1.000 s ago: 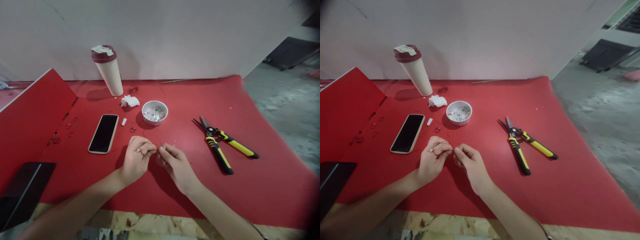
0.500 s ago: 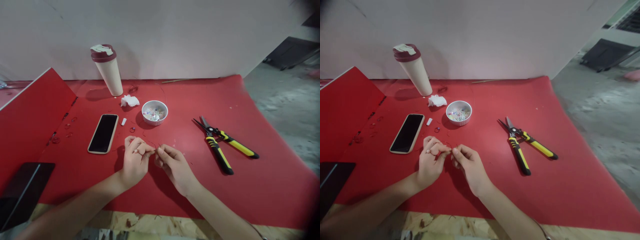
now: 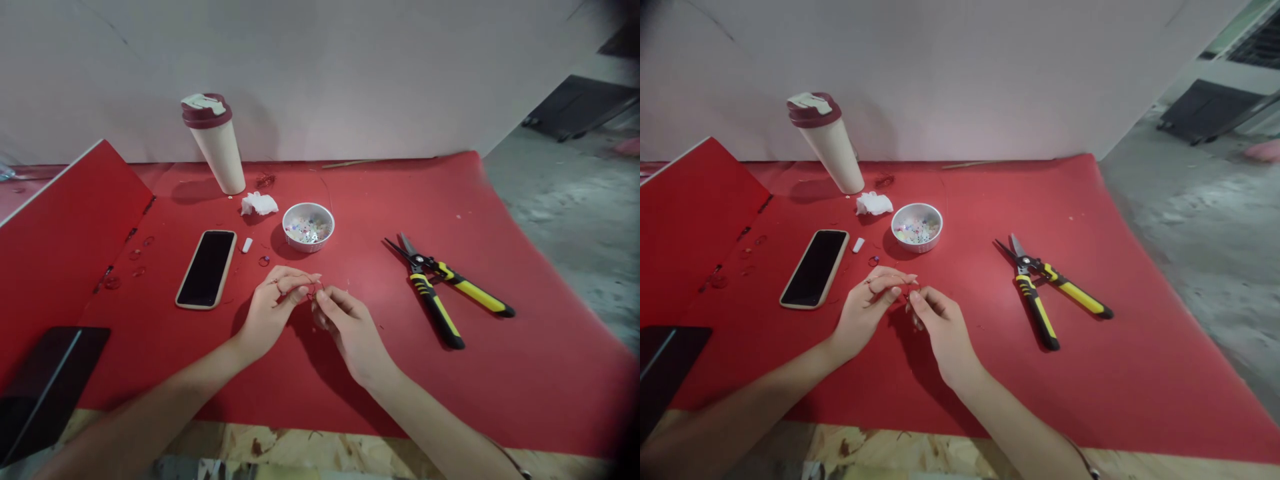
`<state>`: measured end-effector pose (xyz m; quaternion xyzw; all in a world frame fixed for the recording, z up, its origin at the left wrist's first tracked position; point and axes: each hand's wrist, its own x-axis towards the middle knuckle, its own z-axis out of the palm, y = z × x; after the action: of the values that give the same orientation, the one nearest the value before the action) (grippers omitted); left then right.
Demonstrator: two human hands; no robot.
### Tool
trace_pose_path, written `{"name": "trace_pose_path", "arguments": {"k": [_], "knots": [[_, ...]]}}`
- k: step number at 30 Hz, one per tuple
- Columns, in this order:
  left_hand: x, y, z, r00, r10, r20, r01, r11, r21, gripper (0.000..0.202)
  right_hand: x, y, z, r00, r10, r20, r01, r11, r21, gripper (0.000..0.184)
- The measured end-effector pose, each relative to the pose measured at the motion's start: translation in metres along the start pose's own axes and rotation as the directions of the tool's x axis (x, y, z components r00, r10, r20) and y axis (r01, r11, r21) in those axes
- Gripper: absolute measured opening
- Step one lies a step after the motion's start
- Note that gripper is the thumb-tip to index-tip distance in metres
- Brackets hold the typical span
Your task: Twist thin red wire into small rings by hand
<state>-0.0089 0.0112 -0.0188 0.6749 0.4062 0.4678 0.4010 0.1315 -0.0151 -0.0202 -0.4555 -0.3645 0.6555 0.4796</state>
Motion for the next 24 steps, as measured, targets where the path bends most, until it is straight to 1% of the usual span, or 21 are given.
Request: {"name": "trace_pose_path", "arguments": {"k": [2, 6, 9, 11, 14, 16, 17, 18, 20, 22, 24], "knots": [[-0.001, 0.001, 0.000, 1.000, 0.009, -0.003, -0.009, 1.000, 0.000, 0.018, 0.000, -0.001, 0.001, 1.000, -0.006, -0.020, 0.006, 0.999, -0.041, 0.036], [-0.003, 0.004, -0.001, 1.000, 0.027, 0.004, -0.027, 0.994, 0.105, 0.018, -0.001, -0.004, 0.000, 0.997, -0.030, -0.076, 0.020, 0.992, -0.123, 0.038], [-0.003, 0.008, -0.003, 0.997, 0.073, 0.011, -0.074, 0.985, 0.156, 0.016, -0.002, -0.004, -0.001, 0.992, -0.066, -0.109, 0.049, 0.987, -0.150, 0.036], [-0.004, 0.010, -0.003, 0.993, 0.116, 0.031, -0.119, 0.979, 0.166, 0.016, -0.002, -0.003, -0.002, 0.986, -0.089, -0.138, 0.071, 0.988, -0.135, 0.033], [-0.004, 0.011, -0.002, 0.986, 0.154, 0.060, -0.163, 0.968, 0.192, 0.015, -0.001, -0.003, -0.003, 0.979, -0.100, -0.177, 0.089, 0.994, -0.066, 0.028], [-0.004, 0.012, 0.000, 0.984, 0.167, 0.062, -0.177, 0.956, 0.234, 0.013, -0.001, -0.006, -0.004, 0.979, -0.099, -0.180, 0.096, 0.995, -0.025, 0.026], [-0.004, 0.011, 0.001, 0.983, 0.172, 0.062, -0.182, 0.950, 0.255, 0.011, -0.001, -0.007, -0.004, 0.978, -0.110, -0.175, 0.106, 0.994, -0.033, 0.025], [-0.005, 0.011, 0.002, 0.982, 0.178, 0.063, -0.189, 0.944, 0.272, 0.009, -0.002, -0.010, -0.004, 0.977, -0.133, -0.169, 0.123, 0.990, -0.073, 0.025], [-0.006, 0.011, 0.002, 0.981, 0.181, 0.071, -0.194, 0.940, 0.281, 0.008, -0.003, -0.014, -0.005, 0.967, -0.211, -0.145, 0.175, 0.958, -0.227, 0.024], [-0.008, 0.011, 0.000, 0.985, 0.159, 0.066, -0.170, 0.954, 0.245, 0.014, -0.005, -0.017, -0.006, 0.947, -0.305, -0.104, 0.240, 0.883, -0.404, 0.023], [-0.010, 0.011, -0.003, 0.991, 0.128, 0.025, -0.130, 0.973, 0.188, 0.025, -0.006, -0.018, -0.006, 0.915, -0.399, -0.056, 0.310, 0.787, -0.533, 0.019]]}}
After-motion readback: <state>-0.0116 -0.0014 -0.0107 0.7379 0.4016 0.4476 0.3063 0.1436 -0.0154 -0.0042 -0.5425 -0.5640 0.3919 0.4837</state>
